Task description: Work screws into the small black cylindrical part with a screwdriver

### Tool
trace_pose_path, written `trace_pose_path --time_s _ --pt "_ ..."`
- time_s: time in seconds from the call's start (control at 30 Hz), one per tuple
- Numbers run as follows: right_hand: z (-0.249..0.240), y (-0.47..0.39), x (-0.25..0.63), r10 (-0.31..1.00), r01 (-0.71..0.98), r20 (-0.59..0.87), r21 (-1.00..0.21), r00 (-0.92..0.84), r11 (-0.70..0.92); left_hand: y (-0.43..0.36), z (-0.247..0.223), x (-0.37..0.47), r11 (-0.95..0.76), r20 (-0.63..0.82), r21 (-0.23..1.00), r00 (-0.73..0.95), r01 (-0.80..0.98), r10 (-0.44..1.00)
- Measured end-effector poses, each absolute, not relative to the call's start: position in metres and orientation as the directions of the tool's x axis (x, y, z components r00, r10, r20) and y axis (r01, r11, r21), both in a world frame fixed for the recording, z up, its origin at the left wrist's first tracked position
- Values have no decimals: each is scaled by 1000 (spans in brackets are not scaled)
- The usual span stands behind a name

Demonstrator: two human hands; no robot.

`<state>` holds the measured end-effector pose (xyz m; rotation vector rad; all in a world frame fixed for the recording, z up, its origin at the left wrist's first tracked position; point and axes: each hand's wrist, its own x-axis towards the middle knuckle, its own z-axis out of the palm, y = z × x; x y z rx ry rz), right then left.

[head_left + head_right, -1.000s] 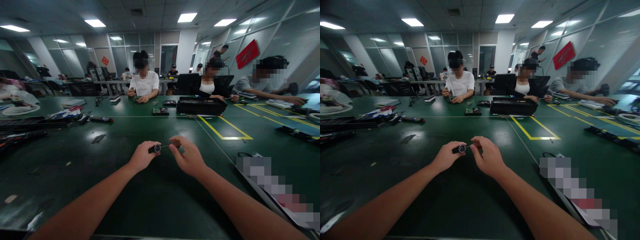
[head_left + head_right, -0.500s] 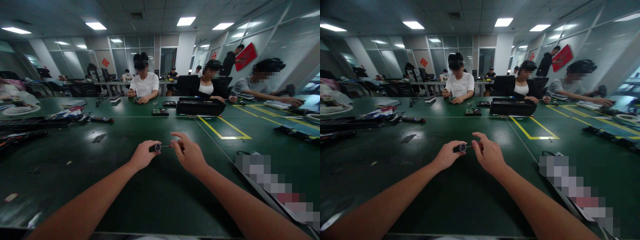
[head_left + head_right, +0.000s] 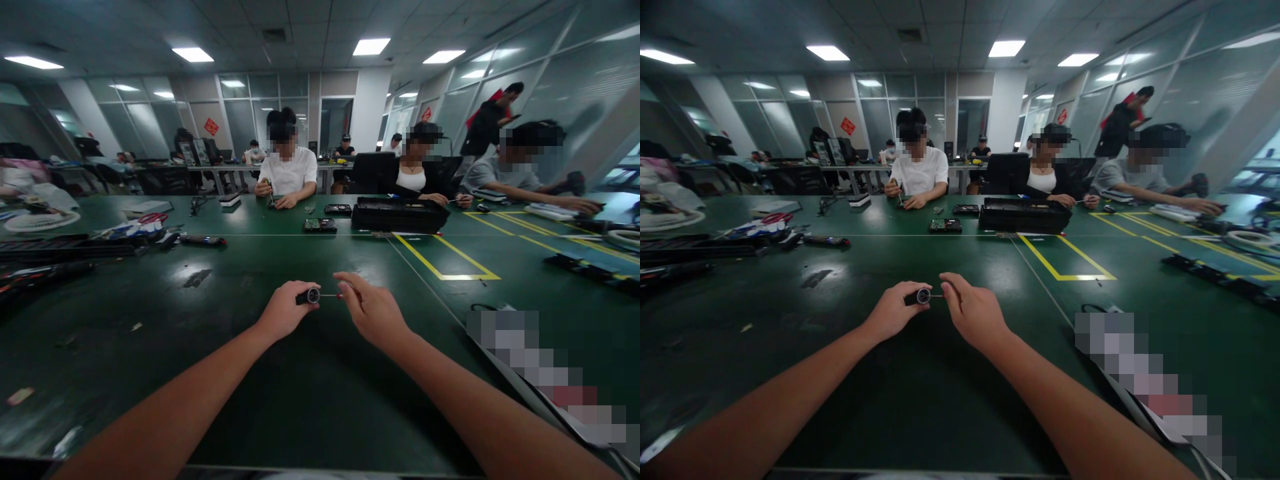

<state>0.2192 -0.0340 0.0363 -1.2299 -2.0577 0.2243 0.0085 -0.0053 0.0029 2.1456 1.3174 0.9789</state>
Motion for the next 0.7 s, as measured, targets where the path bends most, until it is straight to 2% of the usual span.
trace_pose_path --time_s 0.23,0.47,0.7 --pt "38 -40 216 717 648 593 -390 -367 654 -5 4 7 -452 345 677 292 580 892" --pt "38 -35 219 831 722 467 -456 -303 520 -5 1 8 -472 358 665 308 579 881" --pt "38 -38 217 755 630 534 -447 -382 635 -3 0 7 -456 358 674 283 581 890"
